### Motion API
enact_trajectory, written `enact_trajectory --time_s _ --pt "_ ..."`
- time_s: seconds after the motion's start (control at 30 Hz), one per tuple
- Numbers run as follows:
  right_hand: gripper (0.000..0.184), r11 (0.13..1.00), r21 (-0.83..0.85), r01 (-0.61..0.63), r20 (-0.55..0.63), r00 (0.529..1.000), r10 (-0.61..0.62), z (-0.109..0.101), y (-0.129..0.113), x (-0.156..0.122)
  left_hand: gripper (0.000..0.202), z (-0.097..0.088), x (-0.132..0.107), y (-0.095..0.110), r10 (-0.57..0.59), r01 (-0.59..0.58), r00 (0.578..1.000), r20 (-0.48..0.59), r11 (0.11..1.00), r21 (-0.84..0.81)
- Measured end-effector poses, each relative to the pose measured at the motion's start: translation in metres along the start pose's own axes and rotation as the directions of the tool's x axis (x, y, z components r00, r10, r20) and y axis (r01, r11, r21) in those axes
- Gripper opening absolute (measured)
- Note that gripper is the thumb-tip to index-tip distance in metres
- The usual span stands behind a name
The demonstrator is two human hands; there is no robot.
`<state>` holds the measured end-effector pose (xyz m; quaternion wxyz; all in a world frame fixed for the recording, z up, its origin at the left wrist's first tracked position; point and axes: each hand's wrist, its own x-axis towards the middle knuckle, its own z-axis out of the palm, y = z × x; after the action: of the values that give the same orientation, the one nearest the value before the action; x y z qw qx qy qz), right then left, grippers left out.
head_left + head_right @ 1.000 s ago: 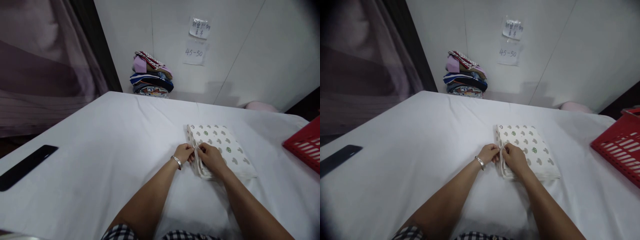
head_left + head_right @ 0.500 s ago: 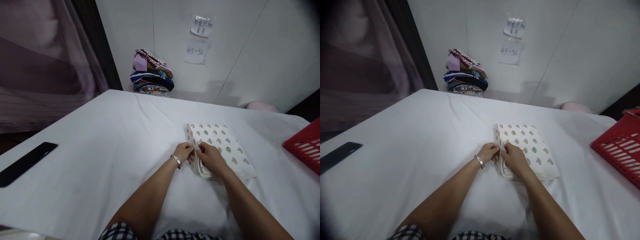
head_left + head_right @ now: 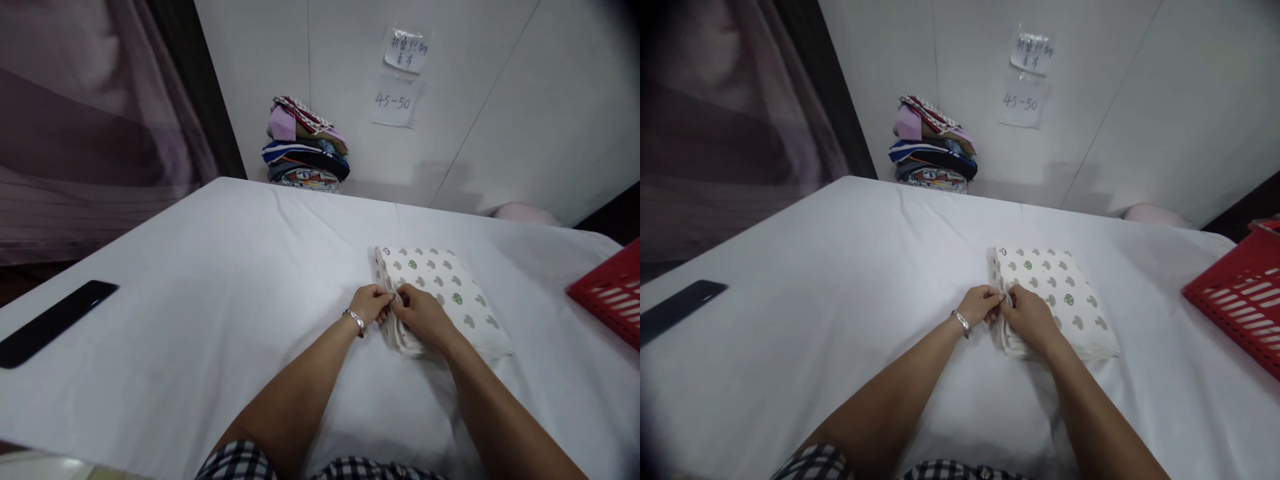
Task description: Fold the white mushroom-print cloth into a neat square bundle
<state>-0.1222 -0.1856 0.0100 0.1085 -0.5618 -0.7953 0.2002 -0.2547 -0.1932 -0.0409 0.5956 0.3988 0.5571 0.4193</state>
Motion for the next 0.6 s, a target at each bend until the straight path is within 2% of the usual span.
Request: enact_trajectory --time_s 0.23,0.43,0.53,0.6 --pt "0.018 0.999 -0.016 -0.03 0.013 0.999 0.03 0.001 -0.002 0.001 0.019 0.001 -0.001 -0.001 0.011 -0.009 1.0 -0.027 0.999 0.045" --pt "0.013 0.997 0.078 -0.01 0.004 1.0 0.01 -0.001 0.005 0.003 0.024 0.001 0.0 -0.002 0.012 -0.01 1.0 -0.026 0.998 0.067" --pt "0.015 0.992 0.111 -0.055 0.016 0.998 0.054 -0.008 0.01 0.004 0.021 0.002 0.0 -0.002 -0.004 0.006 0.999 -0.032 0.998 0.063" --pt "0.022 0.995 0.068 -0.076 -0.018 0.997 0.078 -0.013 0.012 0.002 0.015 0.003 0.0 -0.002 -0.013 0.015 0.999 -0.031 0.997 0.075"
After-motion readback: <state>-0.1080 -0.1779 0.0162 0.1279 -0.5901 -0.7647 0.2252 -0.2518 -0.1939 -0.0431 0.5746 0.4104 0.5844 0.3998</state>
